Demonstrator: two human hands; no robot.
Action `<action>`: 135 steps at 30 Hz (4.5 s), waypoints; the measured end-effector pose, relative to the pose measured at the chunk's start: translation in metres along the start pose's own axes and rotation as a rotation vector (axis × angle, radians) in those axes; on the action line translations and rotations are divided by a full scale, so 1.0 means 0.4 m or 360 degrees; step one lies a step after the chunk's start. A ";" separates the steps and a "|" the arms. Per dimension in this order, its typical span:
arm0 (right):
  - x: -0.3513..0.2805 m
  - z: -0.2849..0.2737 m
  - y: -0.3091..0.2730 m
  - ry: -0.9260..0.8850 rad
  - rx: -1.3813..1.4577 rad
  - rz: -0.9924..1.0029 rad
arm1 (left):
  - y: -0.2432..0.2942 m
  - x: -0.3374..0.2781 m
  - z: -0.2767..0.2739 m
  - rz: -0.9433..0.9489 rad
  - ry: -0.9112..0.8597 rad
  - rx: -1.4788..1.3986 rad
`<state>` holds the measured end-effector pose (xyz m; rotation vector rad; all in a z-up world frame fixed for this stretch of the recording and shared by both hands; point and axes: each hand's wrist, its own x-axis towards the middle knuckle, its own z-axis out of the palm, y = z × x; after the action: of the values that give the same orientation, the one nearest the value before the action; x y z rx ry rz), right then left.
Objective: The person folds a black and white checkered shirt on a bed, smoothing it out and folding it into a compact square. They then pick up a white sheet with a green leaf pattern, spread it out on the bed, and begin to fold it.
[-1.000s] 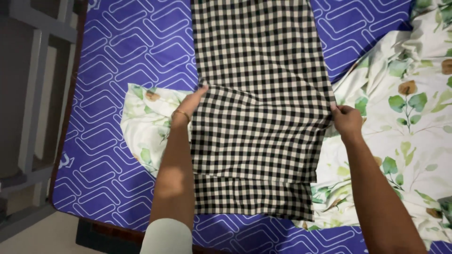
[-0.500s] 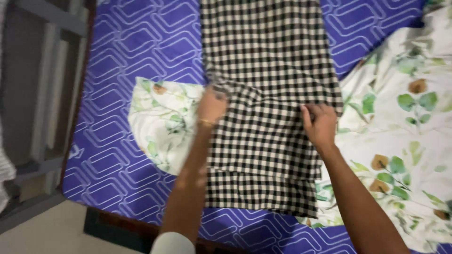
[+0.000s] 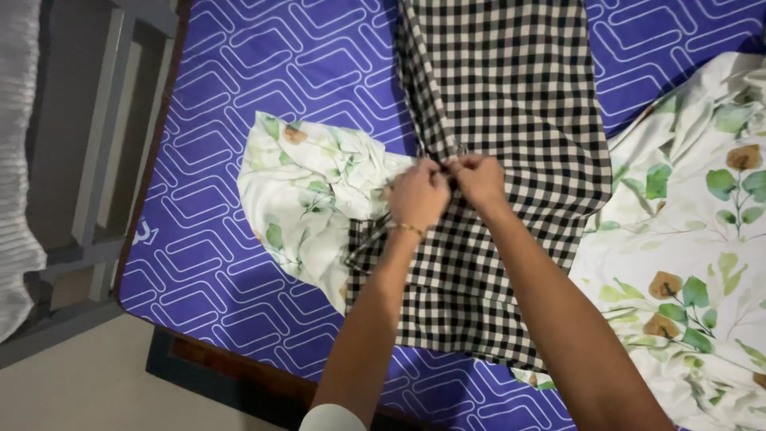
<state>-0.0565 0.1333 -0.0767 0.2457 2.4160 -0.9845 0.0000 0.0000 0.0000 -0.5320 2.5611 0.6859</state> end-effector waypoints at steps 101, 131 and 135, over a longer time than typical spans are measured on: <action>-0.137 -0.427 0.373 0.0099 0.0775 0.0465 | -0.165 0.020 -0.137 -0.0268 0.0010 -0.0539; -0.058 -0.478 0.654 -0.0154 -0.1054 0.0052 | -0.848 0.107 0.068 0.1376 0.1080 0.1238; -0.072 -0.427 0.476 0.0234 -0.0351 -0.0155 | -0.493 0.065 -0.038 -0.0247 -0.0047 -0.0872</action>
<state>-0.0329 0.3894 -0.0727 0.1266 2.6678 -0.7550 0.0648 -0.1731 -0.0748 -0.8721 2.2566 1.3316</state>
